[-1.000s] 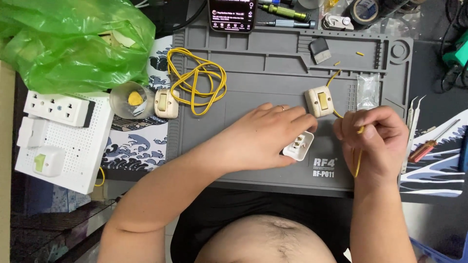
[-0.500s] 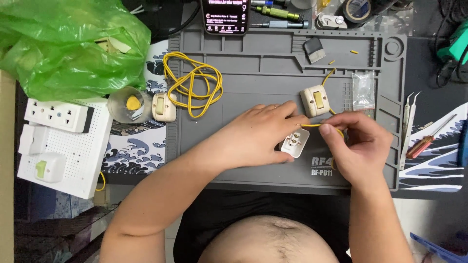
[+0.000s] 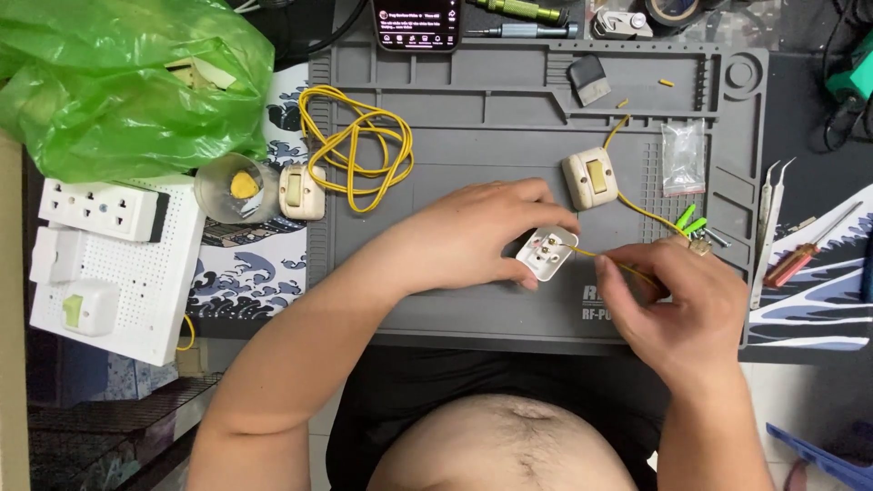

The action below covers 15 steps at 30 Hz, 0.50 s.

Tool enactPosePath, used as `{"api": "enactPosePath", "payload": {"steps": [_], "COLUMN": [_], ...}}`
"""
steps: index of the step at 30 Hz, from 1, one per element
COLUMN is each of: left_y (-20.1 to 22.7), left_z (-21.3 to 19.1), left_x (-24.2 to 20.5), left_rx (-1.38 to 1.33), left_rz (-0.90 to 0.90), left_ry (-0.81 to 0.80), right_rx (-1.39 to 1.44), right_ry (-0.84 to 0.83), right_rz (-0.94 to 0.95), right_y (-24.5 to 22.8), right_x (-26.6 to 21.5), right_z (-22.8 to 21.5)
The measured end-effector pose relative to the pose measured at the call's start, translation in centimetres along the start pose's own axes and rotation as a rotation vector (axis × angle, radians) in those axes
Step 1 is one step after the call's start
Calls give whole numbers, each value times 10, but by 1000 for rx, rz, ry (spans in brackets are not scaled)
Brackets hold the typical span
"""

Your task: The person uses a red screwdriver to tighten the terminals of a white electrical outlet. They then use blue wire strippers to remove the insulation from a yellow cable and insert the exposed wire into the outlet.

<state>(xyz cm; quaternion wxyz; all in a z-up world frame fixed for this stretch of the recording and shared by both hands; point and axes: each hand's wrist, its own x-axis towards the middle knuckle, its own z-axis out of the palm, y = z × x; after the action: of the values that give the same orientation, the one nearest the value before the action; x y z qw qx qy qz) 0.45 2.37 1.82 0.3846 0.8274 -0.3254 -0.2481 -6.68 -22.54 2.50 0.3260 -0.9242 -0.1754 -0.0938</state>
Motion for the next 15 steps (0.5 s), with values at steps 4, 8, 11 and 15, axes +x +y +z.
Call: {"api": "enactPosePath", "payload": {"steps": [4, 8, 11, 15], "left_y": [-1, -1, 0, 1], "left_z": [2, 4, 4, 6], "left_x": [0, -1, -1, -1], "left_rx": [22, 37, 53, 55], "left_rz": [-11, -8, -10, -31], "left_ry": [13, 30, 34, 35], "right_rx": [-90, -160, -203, -241], "right_ry": [-18, -43, -55, -68], "right_rz": [-61, -40, -47, -36], "right_y": [0, -1, -1, -4], "right_x": [-1, -2, -3, -3], "right_z": [1, 2, 3, 3]}}
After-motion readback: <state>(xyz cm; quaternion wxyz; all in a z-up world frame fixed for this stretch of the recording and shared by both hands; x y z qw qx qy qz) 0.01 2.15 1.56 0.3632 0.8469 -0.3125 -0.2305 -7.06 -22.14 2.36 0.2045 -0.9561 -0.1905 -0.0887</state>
